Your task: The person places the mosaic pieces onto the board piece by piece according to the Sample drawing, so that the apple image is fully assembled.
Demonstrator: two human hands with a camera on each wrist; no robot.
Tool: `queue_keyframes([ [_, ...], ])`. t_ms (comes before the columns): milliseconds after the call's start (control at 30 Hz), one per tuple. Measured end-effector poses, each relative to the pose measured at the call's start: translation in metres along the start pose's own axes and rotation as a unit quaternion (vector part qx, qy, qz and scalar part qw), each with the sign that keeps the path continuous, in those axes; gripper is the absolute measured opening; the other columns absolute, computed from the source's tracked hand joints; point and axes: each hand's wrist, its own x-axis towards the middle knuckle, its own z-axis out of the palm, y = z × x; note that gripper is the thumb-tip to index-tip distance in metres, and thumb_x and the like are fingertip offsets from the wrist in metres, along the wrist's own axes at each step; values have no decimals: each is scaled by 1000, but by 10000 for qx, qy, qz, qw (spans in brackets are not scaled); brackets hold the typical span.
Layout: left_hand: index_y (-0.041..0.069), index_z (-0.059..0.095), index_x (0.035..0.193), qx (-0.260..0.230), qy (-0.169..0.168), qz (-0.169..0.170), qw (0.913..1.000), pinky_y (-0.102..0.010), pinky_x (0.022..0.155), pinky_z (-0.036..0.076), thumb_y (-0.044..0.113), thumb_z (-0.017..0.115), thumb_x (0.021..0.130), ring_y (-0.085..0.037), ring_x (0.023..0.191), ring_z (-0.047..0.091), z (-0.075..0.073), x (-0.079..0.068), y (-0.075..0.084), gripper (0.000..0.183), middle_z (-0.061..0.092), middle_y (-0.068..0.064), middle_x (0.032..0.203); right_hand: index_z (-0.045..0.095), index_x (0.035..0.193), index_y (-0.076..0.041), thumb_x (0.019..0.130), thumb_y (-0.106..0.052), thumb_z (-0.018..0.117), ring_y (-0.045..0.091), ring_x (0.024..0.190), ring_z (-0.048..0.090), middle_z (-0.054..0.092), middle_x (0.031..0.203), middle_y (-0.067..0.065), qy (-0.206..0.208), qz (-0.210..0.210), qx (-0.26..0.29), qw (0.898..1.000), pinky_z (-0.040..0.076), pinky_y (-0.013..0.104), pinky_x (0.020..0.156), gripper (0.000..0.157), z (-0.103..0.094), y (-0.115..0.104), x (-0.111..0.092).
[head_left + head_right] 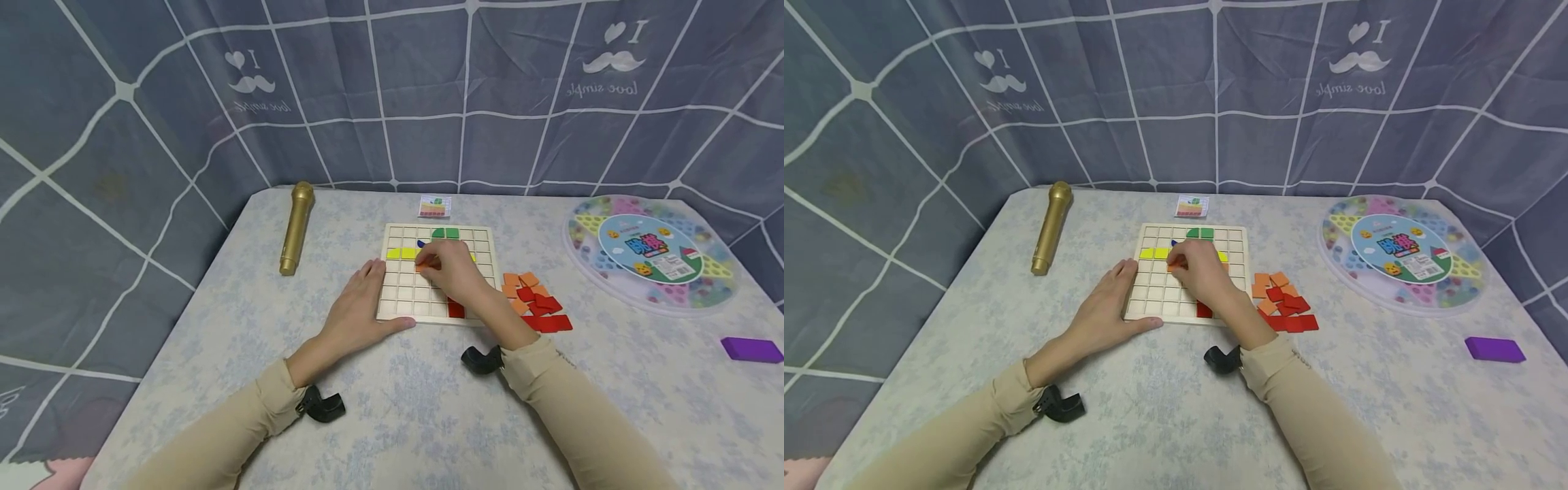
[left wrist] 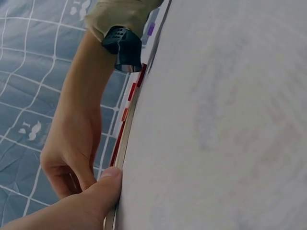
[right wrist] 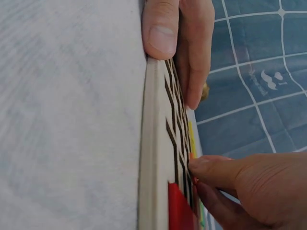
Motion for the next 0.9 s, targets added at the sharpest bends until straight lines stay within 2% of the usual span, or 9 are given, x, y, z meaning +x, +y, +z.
queue_keyframes([
  [233, -1, 15, 168, -50, -18, 61, 10000, -53, 131, 26, 69, 74, 87, -32, 164, 17, 3, 0, 0, 122, 22, -18, 175, 80, 103, -5, 93, -1, 78, 26, 101, 74, 76, 109, 9, 133, -61, -49, 9999, 63, 40, 91, 11, -5, 6, -11],
  [400, 1, 15, 168, 139, -3, 108, 9998, -50, 133, 23, 71, 71, 88, -29, 164, 15, 4, 0, -3, 121, 20, -16, 175, 81, 104, -4, 93, -3, 79, 29, 99, 73, 77, 107, 12, 233, 80, -297, 9993, 62, 45, 90, 12, -26, 15, -25],
  [500, 0, 14, 168, 224, 32, 152, 9996, -47, 134, 20, 71, 70, 89, -29, 165, 14, 4, 0, -6, 121, 20, -17, 175, 80, 107, -3, 93, -3, 78, 33, 103, 73, 77, 110, 14, 168, 320, -398, 9986, 61, 49, 94, 14, -46, 26, -36],
  [700, -1, 14, 168, 221, 43, 227, 9995, -46, 135, 16, 70, 70, 90, -30, 165, 13, 6, 1, -7, 120, 20, -19, 175, 76, 121, -2, 96, -9, 74, 41, 110, 71, 73, 124, 20, -27, 1099, -542, 9925, 59, 56, 99, 27, -87, 49, -59],
  [900, -3, 15, 167, 226, 68, 299, 9993, -48, 134, 18, 68, 70, 91, -33, 164, 15, 4, -2, -5, 118, 21, -21, 174, 72, 125, 3, 91, -18, 82, 39, 108, 67, 74, 118, 24, -242, 1801, -925, 9790, 57, 55, 97, 41, -109, 61, -65],
])
